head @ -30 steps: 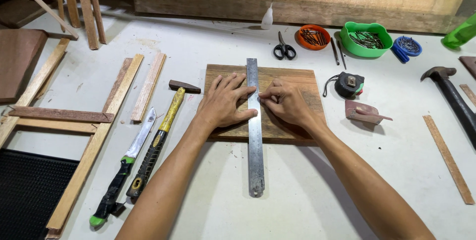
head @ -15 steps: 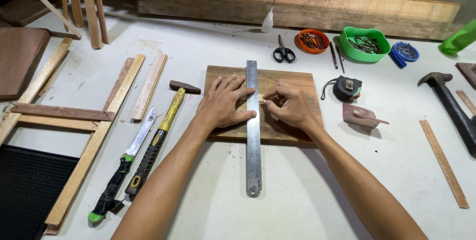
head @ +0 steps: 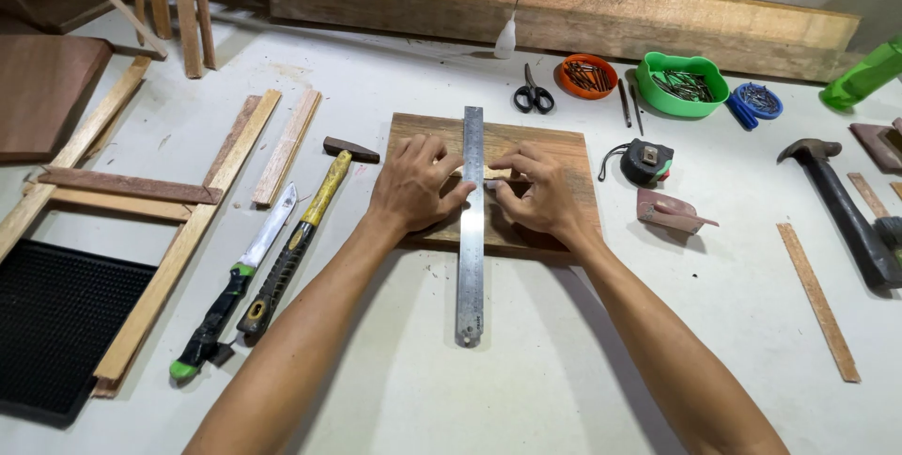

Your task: The person measures a wooden board with a tape measure and a steel ruler, marks it with a pencil, and positions thin wood strips across the board. They take nails from bowls and hammer the strips onto the board, arranging the strips one at a time.

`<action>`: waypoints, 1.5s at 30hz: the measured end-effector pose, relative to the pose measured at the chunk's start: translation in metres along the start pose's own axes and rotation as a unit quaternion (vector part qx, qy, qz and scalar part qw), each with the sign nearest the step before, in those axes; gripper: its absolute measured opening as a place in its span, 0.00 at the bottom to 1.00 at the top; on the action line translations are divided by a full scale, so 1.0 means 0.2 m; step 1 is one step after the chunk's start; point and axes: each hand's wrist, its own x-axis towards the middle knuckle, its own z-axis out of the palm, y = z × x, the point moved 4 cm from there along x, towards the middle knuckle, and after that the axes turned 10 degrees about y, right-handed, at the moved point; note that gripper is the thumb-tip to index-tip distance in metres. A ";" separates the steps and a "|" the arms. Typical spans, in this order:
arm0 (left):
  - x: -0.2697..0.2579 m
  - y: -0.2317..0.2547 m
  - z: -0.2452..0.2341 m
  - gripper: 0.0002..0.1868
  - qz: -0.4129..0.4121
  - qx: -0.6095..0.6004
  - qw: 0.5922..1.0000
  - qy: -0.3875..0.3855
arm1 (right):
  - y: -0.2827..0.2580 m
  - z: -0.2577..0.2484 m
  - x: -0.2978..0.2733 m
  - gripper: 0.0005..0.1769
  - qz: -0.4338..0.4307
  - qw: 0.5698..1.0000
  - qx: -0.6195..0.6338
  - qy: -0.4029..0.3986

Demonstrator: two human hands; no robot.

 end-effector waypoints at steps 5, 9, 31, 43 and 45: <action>-0.09 0.08 -0.09 0.18 -0.074 0.014 0.996 -0.046 | -0.17 -0.07 -0.04 0.34 -0.055 0.994 -0.071 -0.064; -0.15 0.15 -0.12 0.17 -0.218 -0.077 0.966 -0.114 | -0.33 -0.11 -0.06 0.54 -0.076 0.986 -0.081 -0.122; -0.08 0.25 -0.37 0.18 -0.393 -0.404 0.806 -0.182 | -0.32 -0.18 -0.09 0.48 -0.069 0.988 -0.110 -0.082; 0.30 0.92 0.08 0.22 -0.244 -0.510 0.785 -0.254 | -0.17 -0.97 -0.42 0.47 -0.003 0.969 -0.243 -0.048; 0.35 1.10 0.16 0.22 -0.215 -0.534 0.767 -0.282 | -0.15 -1.14 -0.53 0.48 0.030 0.962 -0.268 -0.041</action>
